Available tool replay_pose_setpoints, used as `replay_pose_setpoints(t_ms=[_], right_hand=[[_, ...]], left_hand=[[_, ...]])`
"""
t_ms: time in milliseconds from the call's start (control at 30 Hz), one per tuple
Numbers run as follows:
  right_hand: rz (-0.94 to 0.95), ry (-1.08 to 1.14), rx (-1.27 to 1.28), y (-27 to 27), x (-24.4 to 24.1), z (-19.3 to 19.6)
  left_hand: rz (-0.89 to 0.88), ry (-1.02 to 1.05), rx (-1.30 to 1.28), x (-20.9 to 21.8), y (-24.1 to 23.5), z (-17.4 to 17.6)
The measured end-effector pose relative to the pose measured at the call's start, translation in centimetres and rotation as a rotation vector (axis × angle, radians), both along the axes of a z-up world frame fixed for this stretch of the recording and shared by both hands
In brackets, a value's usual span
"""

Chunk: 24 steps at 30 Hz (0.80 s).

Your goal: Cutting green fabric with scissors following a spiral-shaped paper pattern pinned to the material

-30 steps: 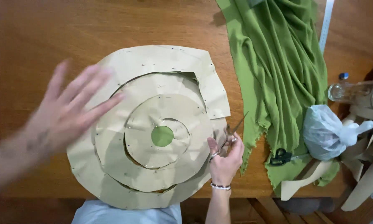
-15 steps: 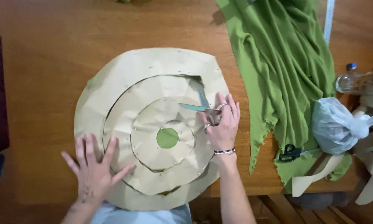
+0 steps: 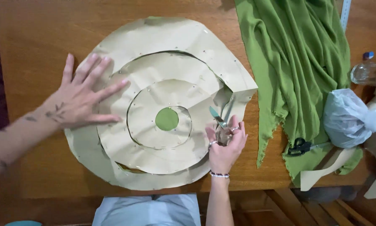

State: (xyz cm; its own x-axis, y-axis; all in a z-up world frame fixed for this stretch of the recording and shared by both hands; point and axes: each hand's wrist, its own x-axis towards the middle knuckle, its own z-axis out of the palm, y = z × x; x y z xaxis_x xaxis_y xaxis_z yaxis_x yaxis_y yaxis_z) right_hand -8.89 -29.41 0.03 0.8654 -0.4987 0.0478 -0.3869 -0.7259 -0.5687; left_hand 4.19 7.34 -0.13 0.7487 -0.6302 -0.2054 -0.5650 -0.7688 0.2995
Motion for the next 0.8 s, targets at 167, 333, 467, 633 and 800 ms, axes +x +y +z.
replay_pose_setpoints(t_ms=[167, 333, 467, 633, 800], right_hand=[[-0.048, 0.058, 0.184, -2.6, -4.6, 1.0], [0.088, 0.313, 0.684, -0.9, -9.5, 4.9], [0.229, 0.616, 1.171, 1.8, -12.4, 5.6], [0.24, 0.67, 1.217, 4.5, -11.8, 5.9], [0.317, 0.632, 1.12, 4.7, -11.5, 4.5]], left_hand=[[-0.021, -0.179, -0.1, -2.0, -2.4, 1.8], [0.106, -0.216, -0.366, -11.3, -10.8, 2.4], [0.241, -0.15, -0.426, -13.0, -15.0, 1.1], [0.326, -0.135, -0.375, -13.0, -15.7, -0.2], [0.32, -0.144, -0.36, -12.6, -15.7, 0.0]])
